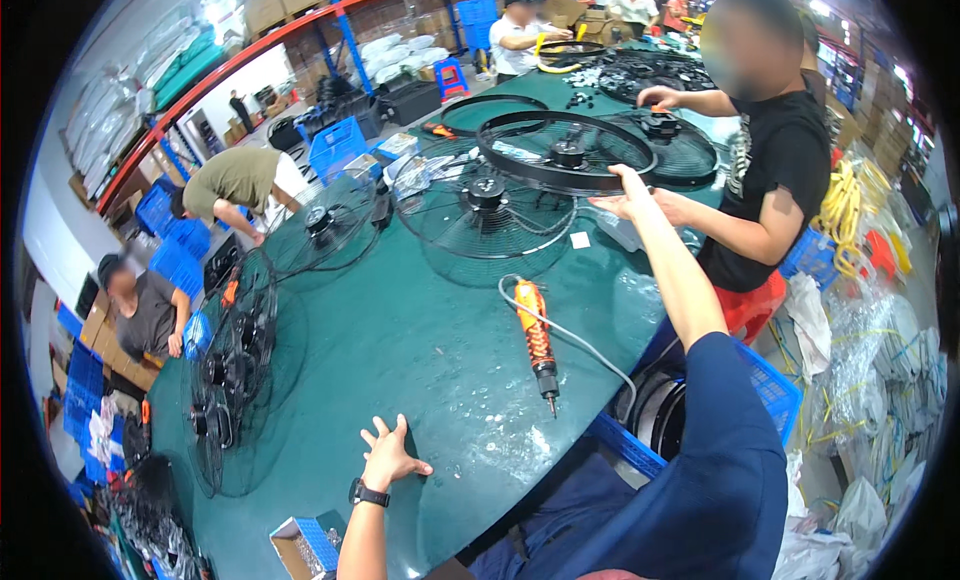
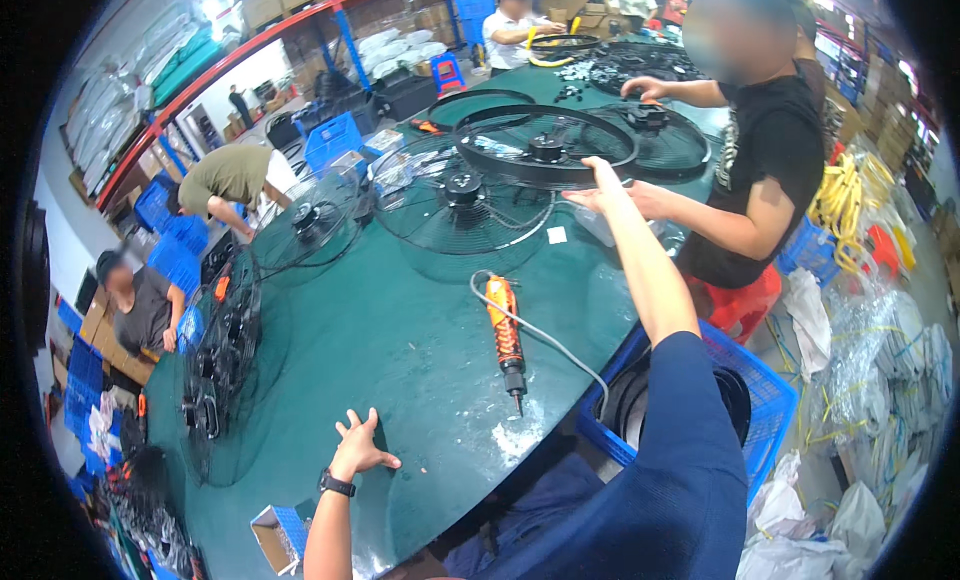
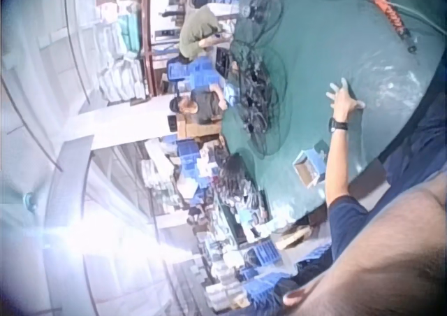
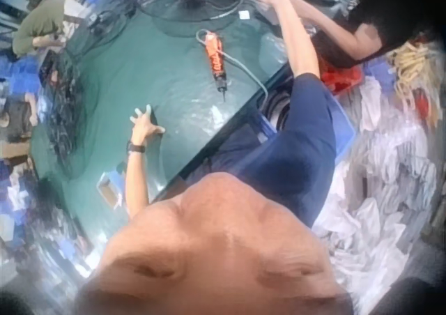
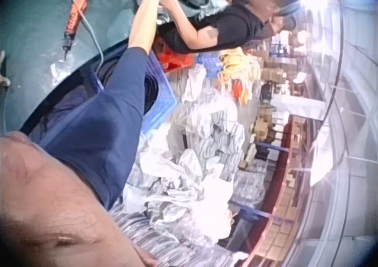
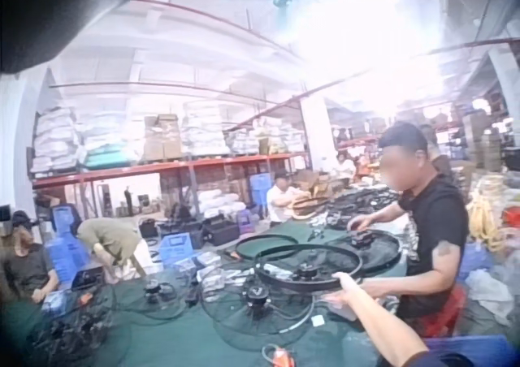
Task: Assemble the front and back guards of an industrial fan using an electric screwdriver.
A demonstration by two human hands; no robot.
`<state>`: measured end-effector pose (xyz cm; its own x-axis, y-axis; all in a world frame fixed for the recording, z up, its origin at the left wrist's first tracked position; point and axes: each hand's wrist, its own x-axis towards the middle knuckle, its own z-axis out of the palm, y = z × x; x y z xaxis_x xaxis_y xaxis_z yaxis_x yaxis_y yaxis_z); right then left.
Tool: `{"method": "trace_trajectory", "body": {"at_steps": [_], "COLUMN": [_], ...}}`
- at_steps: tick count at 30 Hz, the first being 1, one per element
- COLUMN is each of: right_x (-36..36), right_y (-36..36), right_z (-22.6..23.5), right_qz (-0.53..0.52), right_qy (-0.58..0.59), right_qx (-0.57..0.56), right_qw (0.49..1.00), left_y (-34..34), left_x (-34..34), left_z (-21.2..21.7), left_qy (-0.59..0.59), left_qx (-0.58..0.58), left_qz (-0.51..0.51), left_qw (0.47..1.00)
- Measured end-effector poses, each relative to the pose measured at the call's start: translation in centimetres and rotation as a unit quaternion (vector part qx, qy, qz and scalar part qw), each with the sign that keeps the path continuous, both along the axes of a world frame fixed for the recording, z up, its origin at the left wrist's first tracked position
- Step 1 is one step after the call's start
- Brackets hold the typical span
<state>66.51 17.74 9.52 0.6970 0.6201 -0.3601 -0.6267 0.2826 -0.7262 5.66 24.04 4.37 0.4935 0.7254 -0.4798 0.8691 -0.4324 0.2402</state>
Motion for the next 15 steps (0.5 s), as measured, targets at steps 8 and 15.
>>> {"method": "trace_trajectory", "body": {"at_steps": [8, 15], "right_x": [0.6, -1.6], "right_y": [0.2, -0.5], "right_z": [-0.7, -0.1], "right_qz": [0.0, 0.036], "right_qy": [0.006, -0.116], "right_qx": [-0.001, -0.031], "right_qw": [1.0, 0.992], "left_y": [0.2, 0.3], "left_x": [0.1, 0.2], "left_z": [-0.3, -0.3], "left_qy": [0.011, 0.025], "left_qx": [0.008, 0.012], "left_qz": [0.0, -0.003], "left_qw": [1.0, 1.0]}}
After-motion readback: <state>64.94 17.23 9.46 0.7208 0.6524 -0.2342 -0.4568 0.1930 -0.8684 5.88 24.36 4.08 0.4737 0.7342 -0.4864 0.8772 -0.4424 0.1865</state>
